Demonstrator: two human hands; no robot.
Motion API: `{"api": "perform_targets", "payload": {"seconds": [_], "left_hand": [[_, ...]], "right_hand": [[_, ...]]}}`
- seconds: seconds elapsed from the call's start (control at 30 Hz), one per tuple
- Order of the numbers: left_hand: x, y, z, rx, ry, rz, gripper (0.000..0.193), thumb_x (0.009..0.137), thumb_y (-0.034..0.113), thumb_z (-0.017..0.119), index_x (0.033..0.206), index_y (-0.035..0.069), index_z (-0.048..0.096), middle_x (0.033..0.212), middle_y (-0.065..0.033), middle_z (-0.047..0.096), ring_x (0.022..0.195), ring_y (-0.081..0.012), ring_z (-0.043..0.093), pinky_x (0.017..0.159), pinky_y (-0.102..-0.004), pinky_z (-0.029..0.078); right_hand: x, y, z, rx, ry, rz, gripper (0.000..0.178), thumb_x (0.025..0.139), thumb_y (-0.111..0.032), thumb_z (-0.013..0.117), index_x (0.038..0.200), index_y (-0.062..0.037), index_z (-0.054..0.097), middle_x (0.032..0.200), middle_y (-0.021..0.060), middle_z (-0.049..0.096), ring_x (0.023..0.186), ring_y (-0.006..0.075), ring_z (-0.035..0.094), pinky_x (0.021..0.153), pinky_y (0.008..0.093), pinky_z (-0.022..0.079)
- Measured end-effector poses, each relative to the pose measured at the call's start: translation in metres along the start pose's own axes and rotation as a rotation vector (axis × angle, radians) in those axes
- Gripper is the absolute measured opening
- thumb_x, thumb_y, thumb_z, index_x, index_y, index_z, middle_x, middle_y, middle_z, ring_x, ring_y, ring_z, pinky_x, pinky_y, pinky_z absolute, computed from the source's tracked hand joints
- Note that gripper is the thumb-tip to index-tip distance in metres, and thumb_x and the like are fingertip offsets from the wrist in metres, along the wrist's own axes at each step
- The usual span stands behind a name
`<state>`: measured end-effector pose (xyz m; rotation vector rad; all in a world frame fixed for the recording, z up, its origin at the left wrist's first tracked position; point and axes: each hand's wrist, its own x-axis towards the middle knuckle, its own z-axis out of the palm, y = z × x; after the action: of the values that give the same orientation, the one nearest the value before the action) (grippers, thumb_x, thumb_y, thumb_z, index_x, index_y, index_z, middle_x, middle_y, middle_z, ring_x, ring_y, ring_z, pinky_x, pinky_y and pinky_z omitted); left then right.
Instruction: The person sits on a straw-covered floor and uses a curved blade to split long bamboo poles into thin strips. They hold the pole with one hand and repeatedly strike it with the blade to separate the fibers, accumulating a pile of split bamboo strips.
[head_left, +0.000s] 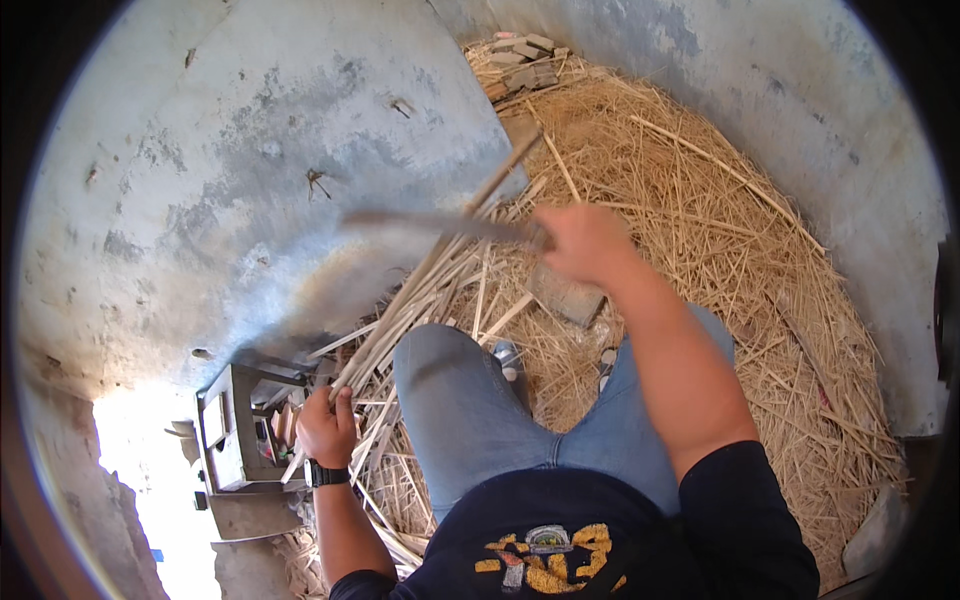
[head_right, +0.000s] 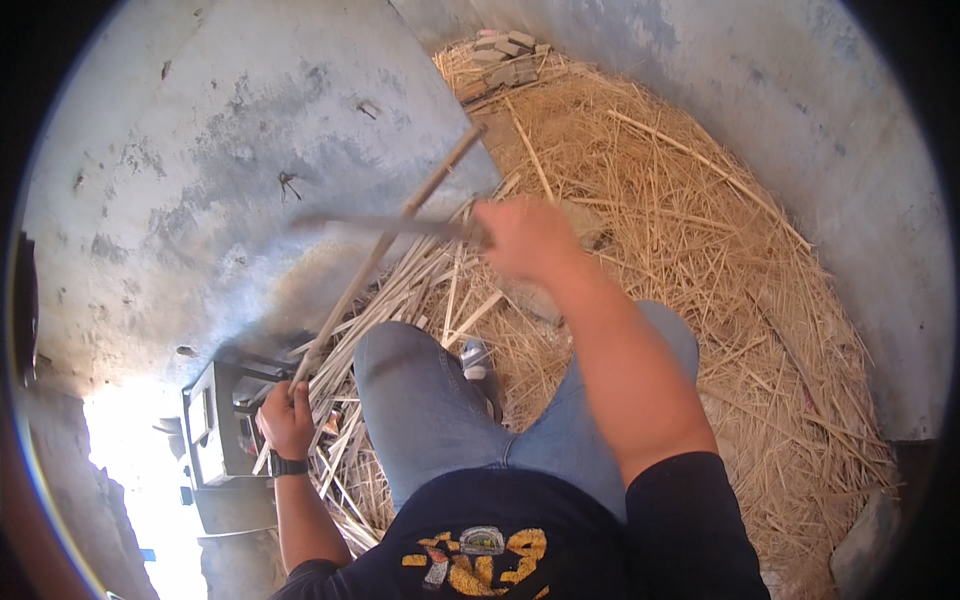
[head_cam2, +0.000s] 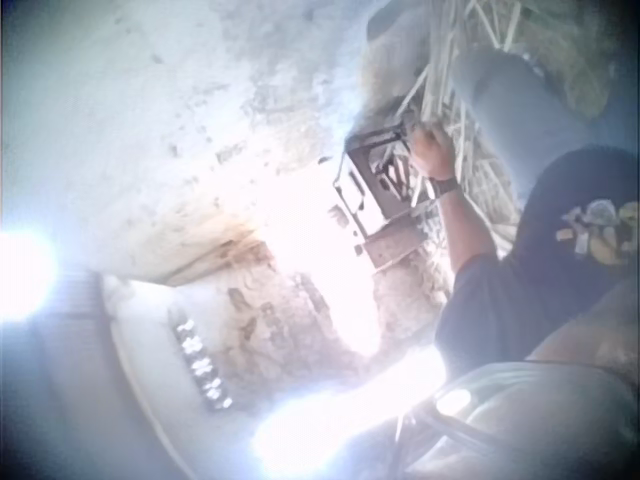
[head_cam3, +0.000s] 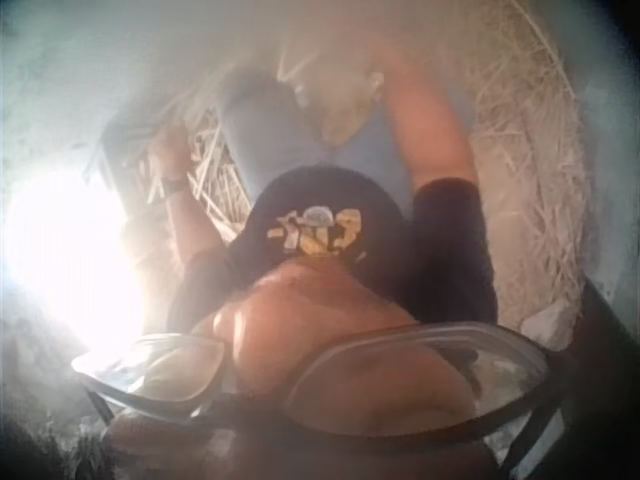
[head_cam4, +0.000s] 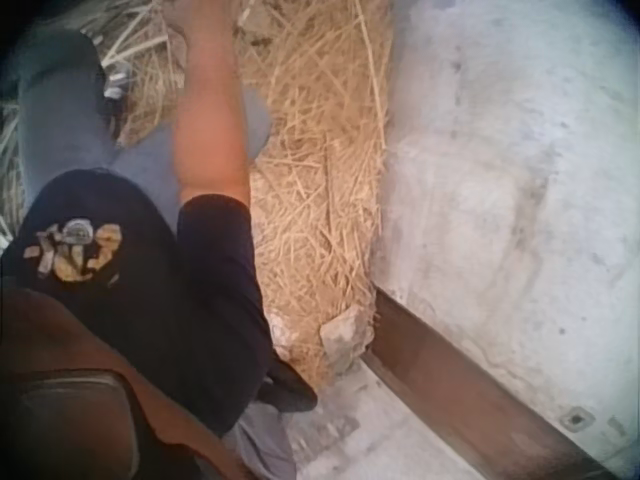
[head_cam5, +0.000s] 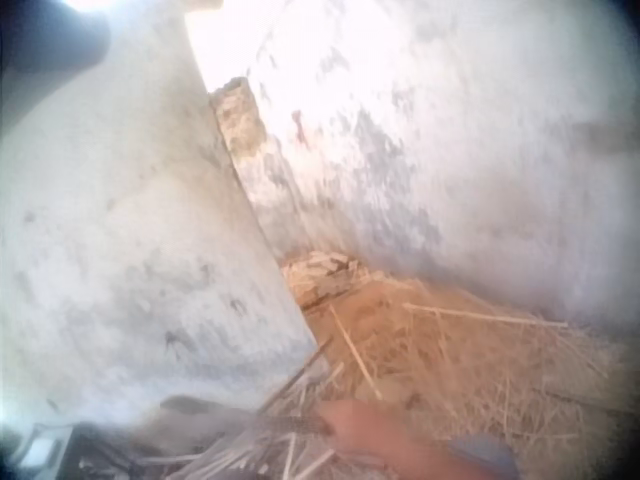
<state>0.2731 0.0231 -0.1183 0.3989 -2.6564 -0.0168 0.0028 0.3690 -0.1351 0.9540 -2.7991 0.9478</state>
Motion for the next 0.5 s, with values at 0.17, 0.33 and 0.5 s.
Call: {"api": "perform_targets", "payload": {"seconds": [0.17,0.33,0.5], "left_hand": [[-0.002,0.003,-0.004,0.029,-0.002,0.009,0.038,0.094,0.038,0.062,0.077,0.004,0.059,0.068,-0.0163,0.058,0.063,-0.0391,0.058,0.055,-0.0463,0.043],[0.004,0.003,0.005,-0.023,-0.011,0.012,0.038,0.093,0.037,0.062,0.077,0.003,0.058,0.068,-0.0162,0.058,0.062,-0.0395,0.057,0.053,-0.0456,0.042],[0.006,0.009,0.004,-0.024,0.001,0.024,0.034,0.093,0.035,0.063,0.079,0.004,0.060,0.068,-0.0165,0.058,0.063,-0.0393,0.058,0.053,-0.0455,0.042]], "right_hand": [[-0.001,0.029,-0.013,0.040,0.282,0.279,0.026,0.084,-0.029,0.069,0.102,-0.0100,0.065,0.085,0.0140,0.069,0.083,0.0344,0.068,0.074,0.0465,0.054],[0.001,0.024,0.006,0.048,0.289,0.082,0.025,0.082,-0.032,0.071,0.087,-0.0093,0.063,0.073,0.0134,0.065,0.070,0.0317,0.066,0.063,0.0436,0.050],[-0.003,-0.003,0.022,-0.053,0.217,-0.218,0.018,0.071,-0.021,0.072,0.080,-0.0098,0.060,0.071,0.0105,0.065,0.070,0.0301,0.066,0.060,0.0437,0.050]]}}
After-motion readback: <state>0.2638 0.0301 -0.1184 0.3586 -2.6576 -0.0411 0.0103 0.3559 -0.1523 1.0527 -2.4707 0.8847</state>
